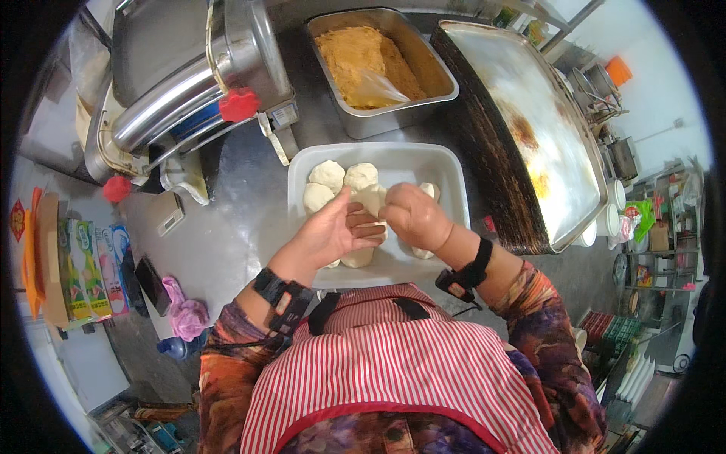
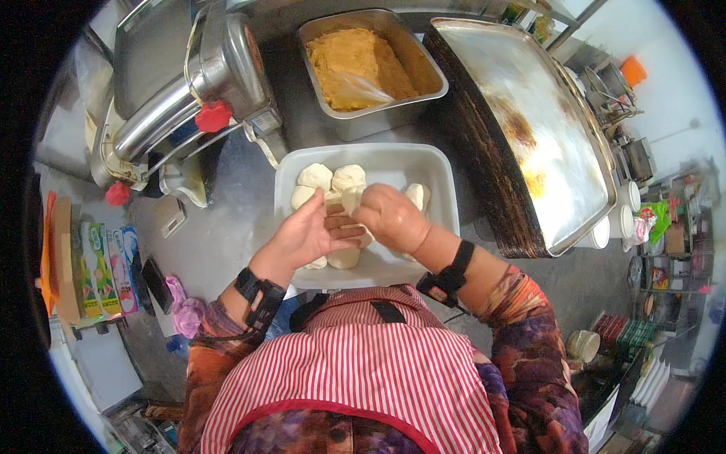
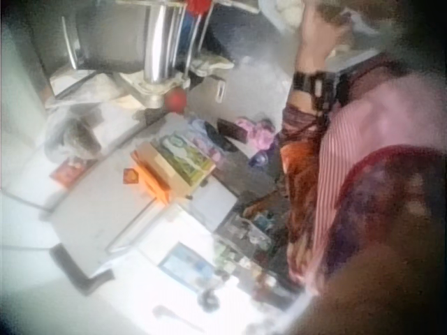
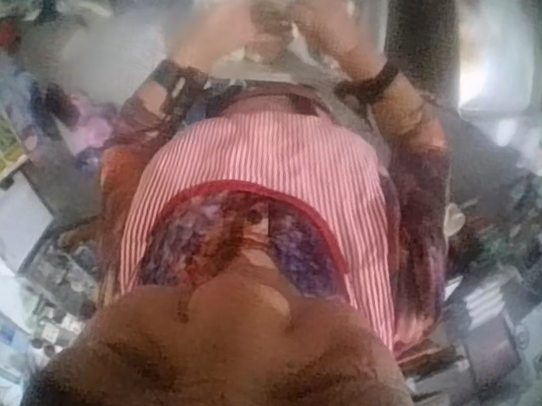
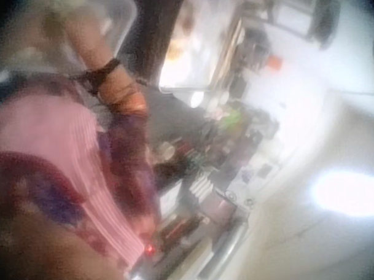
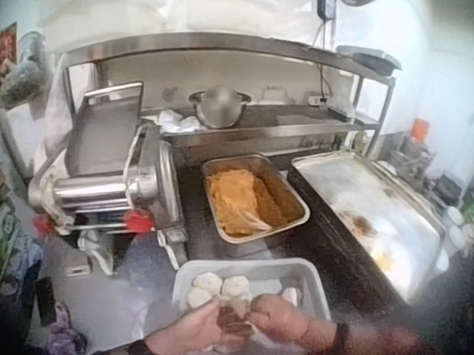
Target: The person removes a tray of baked flatbread from an oven and places it on a counter. Then the person shapes multiple dough balls by hand into a container and covers them with a cloth.
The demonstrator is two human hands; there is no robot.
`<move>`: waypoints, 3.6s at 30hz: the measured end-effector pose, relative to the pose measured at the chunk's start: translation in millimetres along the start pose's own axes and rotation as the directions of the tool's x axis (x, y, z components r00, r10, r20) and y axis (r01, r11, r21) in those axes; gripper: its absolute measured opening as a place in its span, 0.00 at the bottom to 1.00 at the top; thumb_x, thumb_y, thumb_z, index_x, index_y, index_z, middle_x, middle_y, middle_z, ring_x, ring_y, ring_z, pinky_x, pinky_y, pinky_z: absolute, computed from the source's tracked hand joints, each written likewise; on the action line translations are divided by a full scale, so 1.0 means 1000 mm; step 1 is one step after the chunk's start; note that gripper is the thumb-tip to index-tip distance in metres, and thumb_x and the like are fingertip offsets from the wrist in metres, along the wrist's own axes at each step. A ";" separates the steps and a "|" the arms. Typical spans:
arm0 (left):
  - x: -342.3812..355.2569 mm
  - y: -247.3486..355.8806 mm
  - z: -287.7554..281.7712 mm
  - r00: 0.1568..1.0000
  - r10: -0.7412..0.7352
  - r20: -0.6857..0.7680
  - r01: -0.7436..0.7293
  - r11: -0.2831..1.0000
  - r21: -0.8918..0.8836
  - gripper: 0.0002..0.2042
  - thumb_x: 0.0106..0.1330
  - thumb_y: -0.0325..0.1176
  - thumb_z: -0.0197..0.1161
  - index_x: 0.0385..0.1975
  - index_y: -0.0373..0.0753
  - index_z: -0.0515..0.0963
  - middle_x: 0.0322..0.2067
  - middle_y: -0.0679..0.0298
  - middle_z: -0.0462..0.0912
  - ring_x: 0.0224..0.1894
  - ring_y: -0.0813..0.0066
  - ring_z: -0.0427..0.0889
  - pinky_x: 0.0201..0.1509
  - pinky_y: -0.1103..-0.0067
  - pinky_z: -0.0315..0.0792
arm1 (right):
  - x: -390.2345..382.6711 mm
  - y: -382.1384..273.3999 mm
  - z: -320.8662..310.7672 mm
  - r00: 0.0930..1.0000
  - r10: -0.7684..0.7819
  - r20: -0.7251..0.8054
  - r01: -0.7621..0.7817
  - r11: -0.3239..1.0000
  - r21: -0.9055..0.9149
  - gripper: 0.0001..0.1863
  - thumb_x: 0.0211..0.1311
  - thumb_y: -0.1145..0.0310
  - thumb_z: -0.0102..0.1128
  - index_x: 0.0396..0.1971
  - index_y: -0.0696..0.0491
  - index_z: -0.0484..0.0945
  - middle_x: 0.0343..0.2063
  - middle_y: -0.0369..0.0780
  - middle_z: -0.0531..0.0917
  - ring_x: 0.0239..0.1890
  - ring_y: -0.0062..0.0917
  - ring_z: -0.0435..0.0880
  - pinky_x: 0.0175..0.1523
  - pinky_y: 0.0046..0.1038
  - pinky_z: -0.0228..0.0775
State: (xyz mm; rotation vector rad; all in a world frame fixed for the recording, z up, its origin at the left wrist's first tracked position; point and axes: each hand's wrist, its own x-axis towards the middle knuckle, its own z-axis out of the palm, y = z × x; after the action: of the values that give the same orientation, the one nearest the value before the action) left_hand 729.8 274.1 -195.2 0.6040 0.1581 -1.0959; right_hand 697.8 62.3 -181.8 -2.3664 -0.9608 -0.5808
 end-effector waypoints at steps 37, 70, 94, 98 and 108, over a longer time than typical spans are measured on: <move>-0.058 0.025 -0.014 0.981 0.190 -0.034 -0.181 0.969 0.167 0.15 0.61 0.18 0.50 0.48 0.37 0.66 0.45 0.58 0.73 0.45 0.64 0.79 0.48 0.72 0.78 | 0.051 -0.085 0.024 0.848 0.518 0.111 -0.520 0.773 0.365 0.22 0.46 0.81 0.61 0.46 0.55 0.78 0.45 0.45 0.79 0.51 0.38 0.77 0.54 0.30 0.69; -0.007 0.006 0.012 0.969 0.177 -0.171 -0.068 0.861 0.504 0.16 0.67 0.27 0.48 0.54 0.41 0.67 0.45 0.62 0.76 0.40 0.73 0.80 0.37 0.80 0.78 | 0.007 -0.055 -0.006 0.839 0.508 0.195 -0.532 0.693 0.486 0.33 0.53 0.75 0.60 0.62 0.52 0.62 0.52 0.49 0.74 0.50 0.38 0.77 0.53 0.33 0.68; 0.015 -0.031 0.030 0.916 0.361 -0.177 -0.050 0.540 0.840 0.19 0.66 0.32 0.58 0.56 0.35 0.67 0.45 0.56 0.78 0.40 0.69 0.81 0.37 0.78 0.79 | -0.024 -0.012 -0.008 0.709 0.594 0.380 -0.604 0.233 0.762 0.20 0.58 0.74 0.58 0.52 0.54 0.73 0.37 0.51 0.81 0.40 0.34 0.82 0.46 0.30 0.73; 0.018 -0.027 0.019 0.889 0.388 -0.242 -0.159 0.759 0.631 0.14 0.66 0.31 0.57 0.49 0.33 0.73 0.33 0.58 0.82 0.26 0.73 0.81 0.22 0.82 0.75 | -0.030 0.022 -0.031 0.487 0.738 0.468 -0.872 0.373 0.319 0.30 0.54 0.70 0.62 0.58 0.54 0.66 0.50 0.54 0.73 0.51 0.39 0.75 0.55 0.32 0.68; 0.028 -0.024 0.016 0.844 0.456 -0.283 -0.209 0.765 0.609 0.19 0.66 0.31 0.54 0.56 0.36 0.66 0.44 0.55 0.78 0.39 0.71 0.81 0.36 0.78 0.76 | -0.061 0.064 -0.006 0.576 0.605 0.549 -0.387 0.794 -0.469 0.30 0.45 0.70 0.65 0.53 0.51 0.72 0.54 0.51 0.68 0.53 0.44 0.70 0.58 0.36 0.65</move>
State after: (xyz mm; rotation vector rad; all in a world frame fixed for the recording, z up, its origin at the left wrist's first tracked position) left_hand 719.0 236.1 -202.8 1.3531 0.0853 -0.6234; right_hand 703.0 -11.4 -229.9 -3.0295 -0.3828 0.4608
